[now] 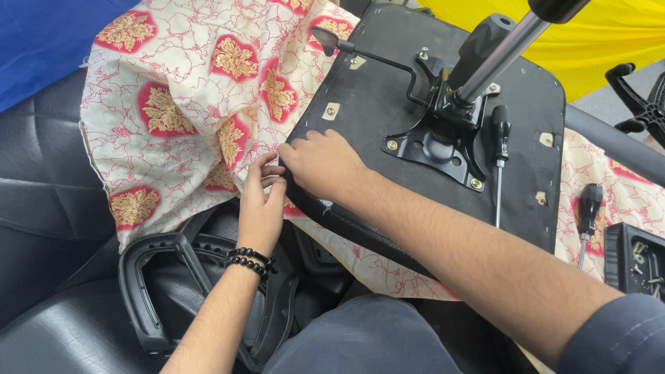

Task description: The person uses a screwdriver to tighten screws into the underside of an office chair seat, securing the seat to its mounting bracket. They work on multiple screw locations around the seat perimeter, picking screws from a tray and using the tool to fasten them.

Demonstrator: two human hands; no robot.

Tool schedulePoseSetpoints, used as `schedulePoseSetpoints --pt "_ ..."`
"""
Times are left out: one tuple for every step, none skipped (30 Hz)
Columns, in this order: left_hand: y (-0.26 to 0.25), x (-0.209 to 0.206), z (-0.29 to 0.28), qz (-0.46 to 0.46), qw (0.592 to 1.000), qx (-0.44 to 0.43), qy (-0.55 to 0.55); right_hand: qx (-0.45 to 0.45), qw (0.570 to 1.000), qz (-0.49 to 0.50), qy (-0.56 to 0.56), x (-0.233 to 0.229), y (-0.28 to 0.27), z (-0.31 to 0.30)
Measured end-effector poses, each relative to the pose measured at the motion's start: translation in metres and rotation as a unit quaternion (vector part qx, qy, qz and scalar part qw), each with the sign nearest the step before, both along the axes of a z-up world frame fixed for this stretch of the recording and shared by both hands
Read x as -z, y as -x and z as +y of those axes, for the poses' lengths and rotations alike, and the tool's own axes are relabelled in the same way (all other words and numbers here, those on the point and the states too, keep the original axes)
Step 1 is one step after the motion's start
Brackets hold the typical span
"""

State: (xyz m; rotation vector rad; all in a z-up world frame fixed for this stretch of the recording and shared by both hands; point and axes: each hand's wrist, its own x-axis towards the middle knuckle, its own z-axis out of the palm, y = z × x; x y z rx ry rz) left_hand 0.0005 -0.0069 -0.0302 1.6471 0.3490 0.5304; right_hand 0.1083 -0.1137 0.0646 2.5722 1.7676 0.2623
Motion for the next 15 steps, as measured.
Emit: schedulePoseSetpoints --pt "-0.0009 -0.0002 0.0002 -0.005 1.000 0.002 0.004 -0.050 0.996 -0.017 -0.065 0.0009 0.0011 -0.0023" --pt "-0.0018 -0.0004 0.0005 -0.010 1.000 0.003 0.007 -0.100 0.986 -0.033 -0.130 0.0019 0.0015 -0.0036" --pt "-0.0026 -0.0006 0.0008 -0.015 1.000 0.006 0.010 -0.063 0.990 -0.016 -0.126 0.0032 0.0014 -0.0034" --pt "-0.0033 -0.0007 0.0009 -0.009 1.000 0.006 0.010 -0.026 0.992 0.001 -0.123 0.0044 0.0010 -0.0034" --pt "-0.0030 -0.0008 0.0010 -0.004 1.000 0.003 0.011 0.009 0.993 0.018 -0.118 0.0052 0.0002 -0.0024" --pt "-0.0027 -0.0011 0.0013 0.002 1.000 0.001 0.012 0.043 0.998 0.028 -0.042 0.0056 -0.0012 -0.0012" --pt "-0.0024 -0.0013 0.0014 0.003 1.000 0.000 0.012 0.076 0.996 0.037 0.036 0.0058 -0.0030 -0.0004" --pt "-0.0022 -0.0015 0.0014 0.004 1.000 -0.002 0.012 0.108 0.987 0.046 0.113 0.0060 -0.0045 0.0000" --pt "-0.0025 -0.0016 0.0011 0.005 1.000 -0.002 0.011 0.090 0.990 0.043 0.103 0.0063 -0.0056 -0.0005" --pt "-0.0030 -0.0016 0.0010 0.006 1.000 -0.003 0.014 0.071 0.992 0.040 0.094 0.0065 -0.0063 -0.0009" --pt "-0.0034 -0.0014 0.0008 0.007 1.000 -0.005 0.017 0.053 0.994 0.037 0.085 0.0068 -0.0066 -0.0018" --pt "-0.0039 -0.0010 0.0003 0.009 1.000 -0.006 0.021 0.007 0.999 0.024 0.028 0.0071 -0.0066 -0.0027" --pt "-0.0049 -0.0008 -0.0001 0.006 1.000 -0.008 0.019 -0.038 0.999 0.011 -0.031 0.0074 -0.0057 -0.0031" --pt "-0.0061 -0.0006 -0.0004 0.003 1.000 -0.010 0.017 -0.083 0.993 -0.003 -0.089 0.0075 -0.0052 -0.0030" --pt "-0.0063 0.0002 -0.0006 0.001 1.000 -0.013 0.015 -0.045 0.996 0.007 -0.076 0.0078 -0.0046 -0.0015"
